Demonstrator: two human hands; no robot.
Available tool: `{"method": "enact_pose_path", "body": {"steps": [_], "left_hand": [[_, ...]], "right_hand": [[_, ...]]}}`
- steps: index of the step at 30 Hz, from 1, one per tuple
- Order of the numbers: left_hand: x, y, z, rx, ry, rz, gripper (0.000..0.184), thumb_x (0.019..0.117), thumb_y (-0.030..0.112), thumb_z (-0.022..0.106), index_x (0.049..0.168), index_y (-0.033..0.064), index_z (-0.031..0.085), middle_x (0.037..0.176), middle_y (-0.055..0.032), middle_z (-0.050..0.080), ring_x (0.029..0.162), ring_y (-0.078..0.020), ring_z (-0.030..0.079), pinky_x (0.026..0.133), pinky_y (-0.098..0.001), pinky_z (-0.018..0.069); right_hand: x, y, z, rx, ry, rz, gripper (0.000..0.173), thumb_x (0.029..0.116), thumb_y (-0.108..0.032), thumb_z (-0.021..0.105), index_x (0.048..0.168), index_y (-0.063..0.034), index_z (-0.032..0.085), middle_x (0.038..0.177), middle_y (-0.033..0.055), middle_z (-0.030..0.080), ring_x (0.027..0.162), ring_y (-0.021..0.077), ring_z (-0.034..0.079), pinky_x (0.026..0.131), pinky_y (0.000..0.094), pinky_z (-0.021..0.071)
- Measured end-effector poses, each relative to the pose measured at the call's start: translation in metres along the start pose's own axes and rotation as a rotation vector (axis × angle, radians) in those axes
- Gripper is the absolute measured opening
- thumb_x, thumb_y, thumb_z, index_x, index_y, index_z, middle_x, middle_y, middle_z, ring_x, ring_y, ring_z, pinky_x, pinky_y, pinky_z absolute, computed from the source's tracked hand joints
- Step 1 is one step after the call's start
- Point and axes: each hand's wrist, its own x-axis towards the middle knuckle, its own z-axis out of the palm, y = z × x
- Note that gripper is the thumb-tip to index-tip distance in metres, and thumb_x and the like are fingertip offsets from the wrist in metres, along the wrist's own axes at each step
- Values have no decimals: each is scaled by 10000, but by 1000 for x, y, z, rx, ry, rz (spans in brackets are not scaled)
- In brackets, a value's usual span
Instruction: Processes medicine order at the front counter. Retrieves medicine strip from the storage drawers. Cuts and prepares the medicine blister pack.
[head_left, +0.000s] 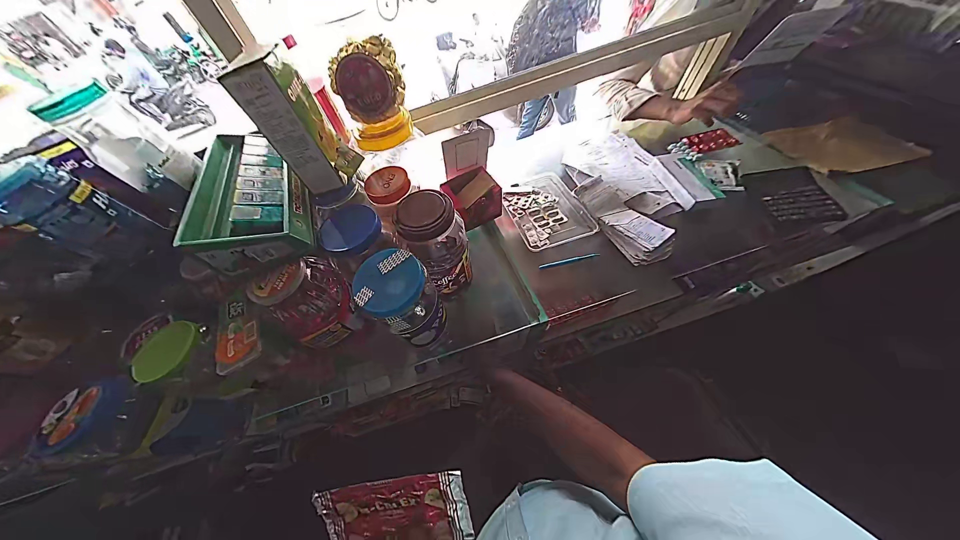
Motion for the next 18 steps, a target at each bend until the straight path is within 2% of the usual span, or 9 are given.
{"method": "enact_pose_path", "body": {"steps": [1, 2, 4, 8, 9, 11, 13, 16, 18], "left_hand": [[1, -4, 8, 6, 4, 26, 234, 850, 210, 815, 1072, 207, 744, 952, 26, 774, 779, -66, 722, 708, -268, 606], [1, -11, 11, 1, -36, 58, 220, 886, 212, 784, 1100, 199, 736, 977, 22, 769, 804, -70, 718, 741, -276, 601], [3, -18, 32, 4, -74, 53, 242, 905, 220, 763, 1146, 234, 739, 1038, 39, 773, 869, -62, 729, 785, -271, 607], [15, -39, 77, -82, -135, -30, 233, 910, 213, 756, 1142, 220, 734, 1027, 29, 770, 872, -82, 728, 802, -304, 610], [19, -46, 91, -127, -149, -71, 216, 908, 217, 757, 1123, 226, 739, 1010, 32, 767, 865, -83, 726, 799, -302, 610], [29, -65, 122, -215, -200, -205, 205, 894, 241, 760, 1098, 260, 768, 1012, 29, 769, 877, -81, 725, 796, -299, 609], [46, -102, 156, -413, -274, -424, 309, 857, 294, 785, 1148, 193, 761, 1105, -65, 754, 881, -126, 731, 762, -305, 612], [67, -181, 206, -798, -371, -730, 644, 808, 250, 820, 1395, 91, 608, 1354, -197, 636, 808, -185, 718, 612, -295, 583], [77, -222, 239, -863, -351, -732, 714, 779, 272, 851, 1414, 81, 586, 1192, -190, 692, 731, -185, 701, 602, -293, 582]], "right_hand": [[-19, 15, 1, -110, -78, -89, 414, 1024, -252, 514, 1341, -15, 634, 1344, 241, 627, 1272, 421, 579, 1044, 569, 471], [-41, 30, -9, -207, -177, -144, 384, 1028, -229, 498, 1345, -51, 620, 1300, 234, 640, 1193, 428, 627, 902, 558, 549], [-91, 73, -46, -198, -398, -231, 378, 1051, -271, 471, 1354, -86, 602, 1225, 228, 658, 1098, 423, 665, 773, 537, 575], [-156, 202, -143, 68, -629, -349, 312, 1018, -357, 576, 1200, -120, 666, 1070, 127, 700, 1012, 300, 686, 818, 491, 562], [-165, 233, -172, 224, -646, -316, 282, 991, -296, 644, 1190, -101, 683, 1056, 112, 712, 975, 253, 690, 849, 453, 566], [-180, 286, -227, 571, -627, -163, 268, 926, -175, 724, 1178, -92, 684, 984, 54, 703, 812, 118, 649, 737, 304, 554], [-187, 318, -274, 889, -549, 16, 422, 848, -104, 785, 1245, -164, 655, 971, -30, 704, 746, 36, 626, 663, 204, 542], [-181, 334, -313, 1098, -378, 157, 759, 720, -217, 913, 1411, -268, 603, 938, -33, 743, 746, 67, 693, 676, 228, 601], [-169, 339, -315, 1137, -304, 104, 732, 730, -302, 920, 1401, -277, 626, 973, -7, 753, 813, 103, 719, 746, 263, 622]]}}
